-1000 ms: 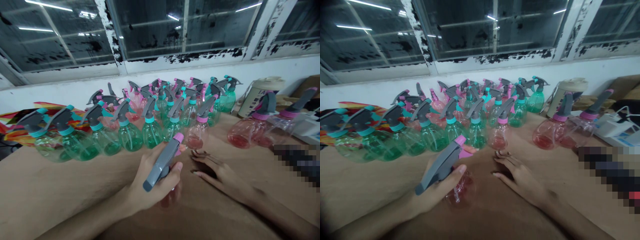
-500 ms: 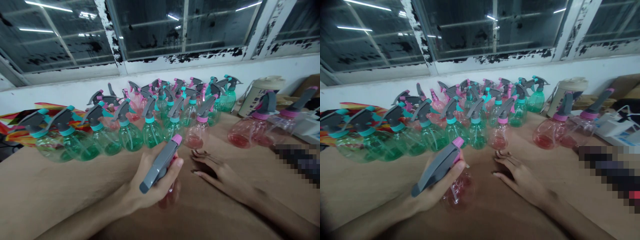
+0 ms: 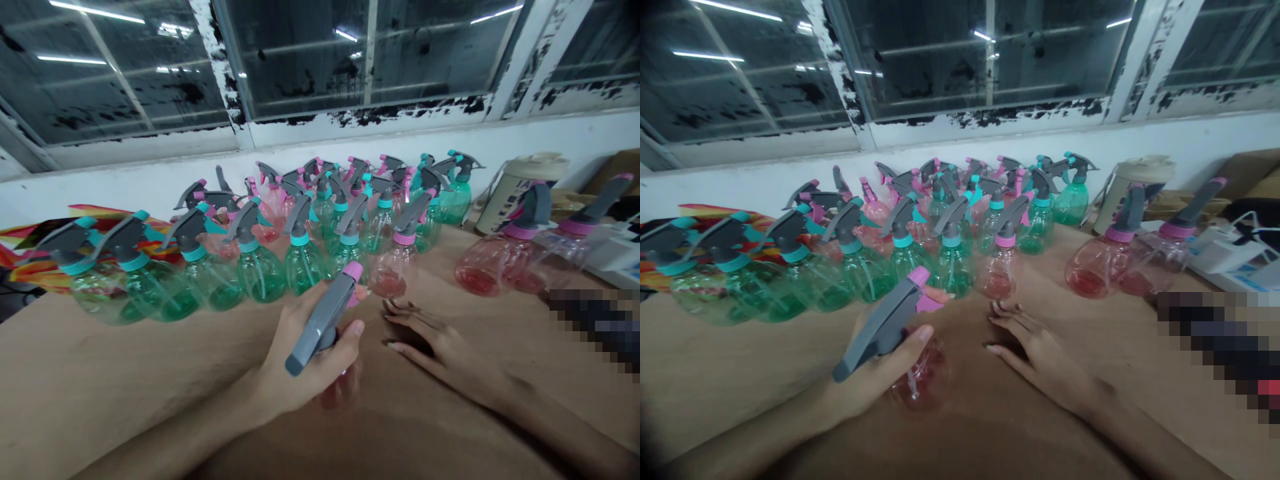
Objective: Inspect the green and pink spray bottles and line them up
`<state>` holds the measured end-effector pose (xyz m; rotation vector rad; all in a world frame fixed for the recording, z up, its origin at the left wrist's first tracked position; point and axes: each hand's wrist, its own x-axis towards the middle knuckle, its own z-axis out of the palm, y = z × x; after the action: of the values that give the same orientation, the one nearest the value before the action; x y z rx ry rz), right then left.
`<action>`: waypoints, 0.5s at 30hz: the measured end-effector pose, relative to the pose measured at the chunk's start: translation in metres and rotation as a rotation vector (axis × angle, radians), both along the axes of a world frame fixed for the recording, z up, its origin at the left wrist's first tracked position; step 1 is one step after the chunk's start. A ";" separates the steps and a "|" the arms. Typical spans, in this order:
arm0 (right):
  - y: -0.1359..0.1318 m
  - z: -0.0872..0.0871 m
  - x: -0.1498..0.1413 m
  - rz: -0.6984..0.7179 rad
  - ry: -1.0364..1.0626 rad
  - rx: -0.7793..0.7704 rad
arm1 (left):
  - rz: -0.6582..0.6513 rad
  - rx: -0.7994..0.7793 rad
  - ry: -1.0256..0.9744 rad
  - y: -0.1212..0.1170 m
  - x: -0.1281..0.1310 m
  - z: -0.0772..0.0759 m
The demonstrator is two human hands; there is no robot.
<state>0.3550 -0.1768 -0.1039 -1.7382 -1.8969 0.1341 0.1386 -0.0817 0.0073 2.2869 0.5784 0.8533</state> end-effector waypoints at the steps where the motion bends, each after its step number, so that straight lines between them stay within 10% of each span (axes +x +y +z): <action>1: 0.000 0.000 0.000 -0.004 -0.002 0.003 | 0.003 -0.001 0.003 0.000 0.000 0.000; 15: 0.000 -0.001 0.000 0.003 -0.008 -0.004 | -0.025 0.011 -0.049 0.001 0.001 0.002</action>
<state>0.3550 -0.1767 -0.1050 -1.7412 -1.9059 0.1328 0.1396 -0.0805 0.0088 2.2719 0.5239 0.8994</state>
